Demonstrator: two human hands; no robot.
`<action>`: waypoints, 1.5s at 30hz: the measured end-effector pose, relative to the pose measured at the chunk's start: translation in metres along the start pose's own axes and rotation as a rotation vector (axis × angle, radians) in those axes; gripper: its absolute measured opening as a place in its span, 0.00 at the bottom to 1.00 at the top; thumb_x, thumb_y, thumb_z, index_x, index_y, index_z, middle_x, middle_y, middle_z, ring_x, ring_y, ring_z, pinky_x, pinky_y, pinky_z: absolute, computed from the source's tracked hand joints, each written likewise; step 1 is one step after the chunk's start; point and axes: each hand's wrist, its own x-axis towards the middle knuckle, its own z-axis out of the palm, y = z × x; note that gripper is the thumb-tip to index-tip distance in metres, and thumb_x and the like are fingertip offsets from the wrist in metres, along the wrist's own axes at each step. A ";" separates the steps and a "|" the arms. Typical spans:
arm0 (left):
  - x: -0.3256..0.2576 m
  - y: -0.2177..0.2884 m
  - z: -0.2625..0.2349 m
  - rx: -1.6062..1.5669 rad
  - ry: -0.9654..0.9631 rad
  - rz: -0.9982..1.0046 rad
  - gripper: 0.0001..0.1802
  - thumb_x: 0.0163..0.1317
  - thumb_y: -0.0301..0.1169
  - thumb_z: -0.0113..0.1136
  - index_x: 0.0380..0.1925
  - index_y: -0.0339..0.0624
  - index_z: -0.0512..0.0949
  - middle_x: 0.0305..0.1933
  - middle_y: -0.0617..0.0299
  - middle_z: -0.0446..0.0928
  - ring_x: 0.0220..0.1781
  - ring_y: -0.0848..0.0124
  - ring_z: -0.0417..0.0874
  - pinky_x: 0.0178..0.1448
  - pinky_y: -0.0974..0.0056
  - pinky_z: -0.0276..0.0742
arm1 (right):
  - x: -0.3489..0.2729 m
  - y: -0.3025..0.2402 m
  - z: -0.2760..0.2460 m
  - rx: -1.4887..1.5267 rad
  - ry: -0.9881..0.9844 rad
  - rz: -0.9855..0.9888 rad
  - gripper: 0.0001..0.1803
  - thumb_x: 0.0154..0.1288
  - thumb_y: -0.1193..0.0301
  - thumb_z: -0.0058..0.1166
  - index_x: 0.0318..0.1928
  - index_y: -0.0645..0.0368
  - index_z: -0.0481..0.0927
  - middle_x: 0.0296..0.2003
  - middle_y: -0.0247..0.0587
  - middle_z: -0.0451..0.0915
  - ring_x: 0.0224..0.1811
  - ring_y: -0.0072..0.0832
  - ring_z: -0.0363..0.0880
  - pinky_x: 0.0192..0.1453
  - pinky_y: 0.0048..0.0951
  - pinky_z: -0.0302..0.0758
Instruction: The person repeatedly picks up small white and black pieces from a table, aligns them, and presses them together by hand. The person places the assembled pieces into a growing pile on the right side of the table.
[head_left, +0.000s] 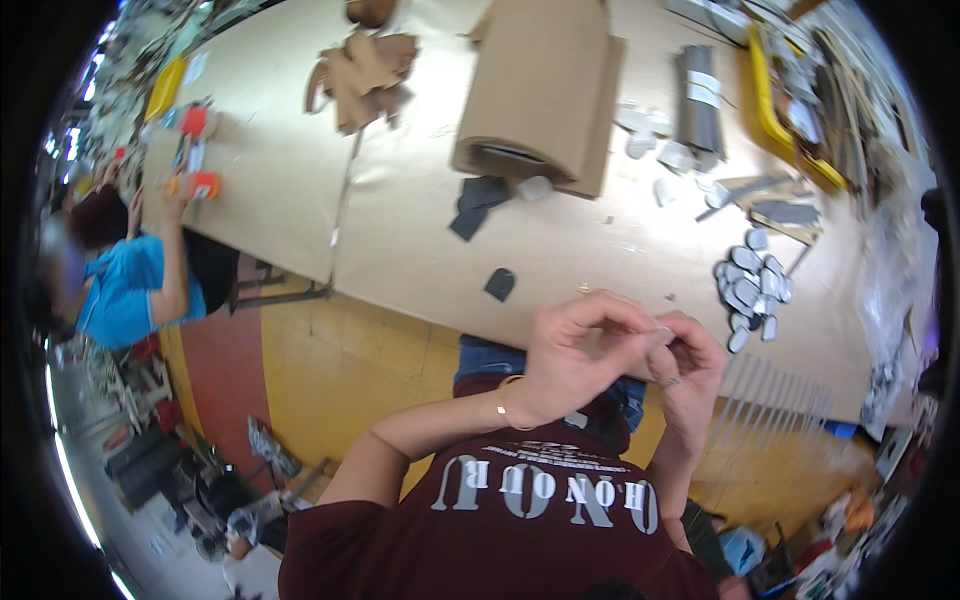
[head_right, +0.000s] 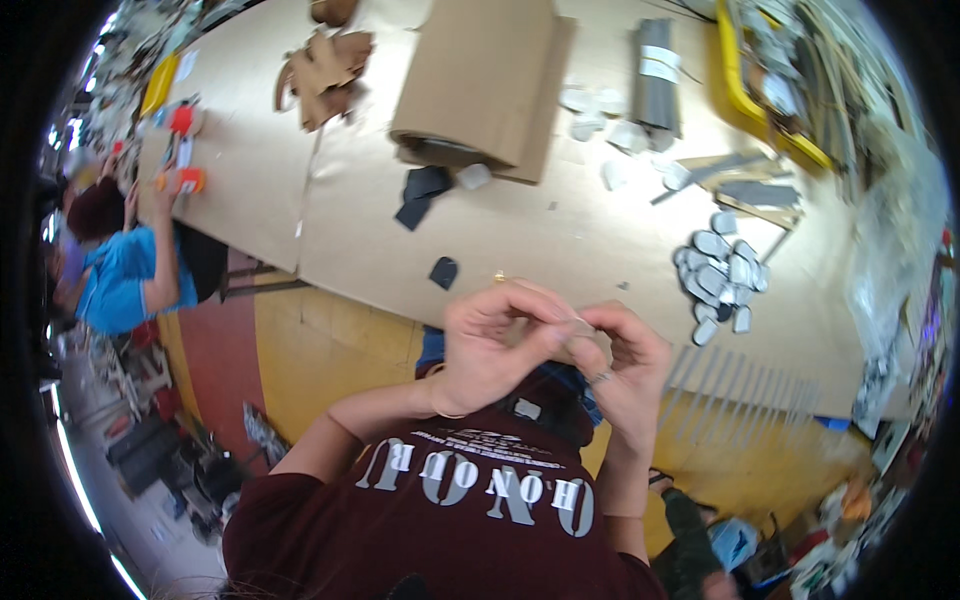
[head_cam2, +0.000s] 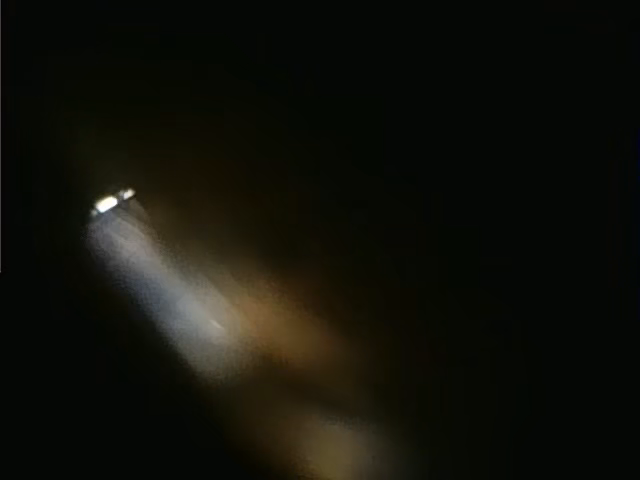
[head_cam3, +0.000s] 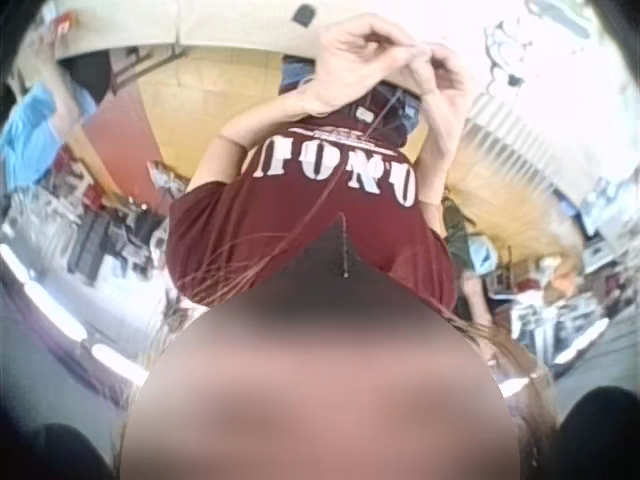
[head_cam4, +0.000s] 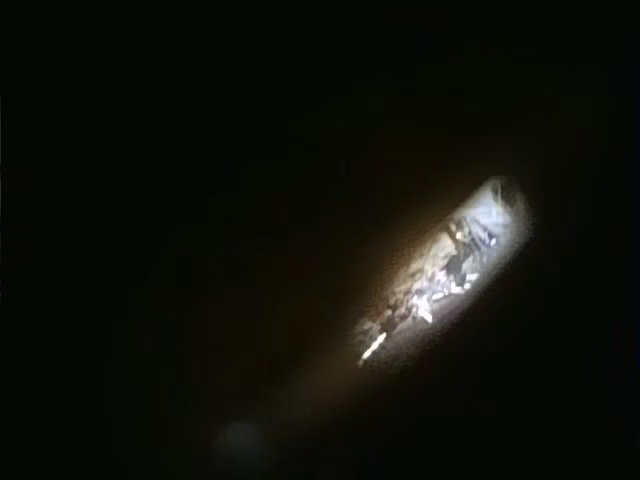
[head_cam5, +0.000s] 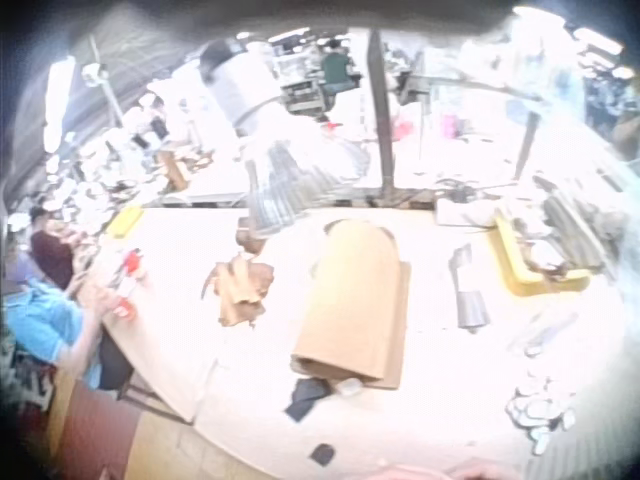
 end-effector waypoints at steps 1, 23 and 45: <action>-0.001 -0.001 0.001 0.023 0.009 0.031 0.07 0.60 0.14 0.65 0.37 0.34 0.80 0.43 0.54 0.83 0.45 0.70 0.85 0.52 0.67 0.80 | -0.004 0.001 0.002 0.126 0.015 0.026 0.13 0.64 0.71 0.67 0.45 0.67 0.82 0.38 0.38 0.82 0.41 0.24 0.79 0.50 0.27 0.76; -0.004 -0.001 -0.080 0.465 0.132 -0.289 0.05 0.62 0.21 0.68 0.37 0.32 0.82 0.30 0.63 0.83 0.30 0.79 0.81 0.37 0.73 0.77 | 0.000 -0.014 -0.006 -0.245 -0.031 0.130 0.05 0.70 0.76 0.56 0.38 0.66 0.80 0.31 0.31 0.80 0.36 0.17 0.73 0.44 0.22 0.71; -0.007 -0.043 -0.037 1.373 -0.315 0.332 0.20 0.60 0.28 0.65 0.54 0.48 0.82 0.44 0.61 0.76 0.37 0.66 0.81 0.37 0.62 0.76 | 0.011 0.003 -0.003 -0.722 0.024 0.294 0.08 0.71 0.74 0.53 0.38 0.68 0.78 0.18 0.38 0.70 0.20 0.21 0.63 0.25 0.28 0.62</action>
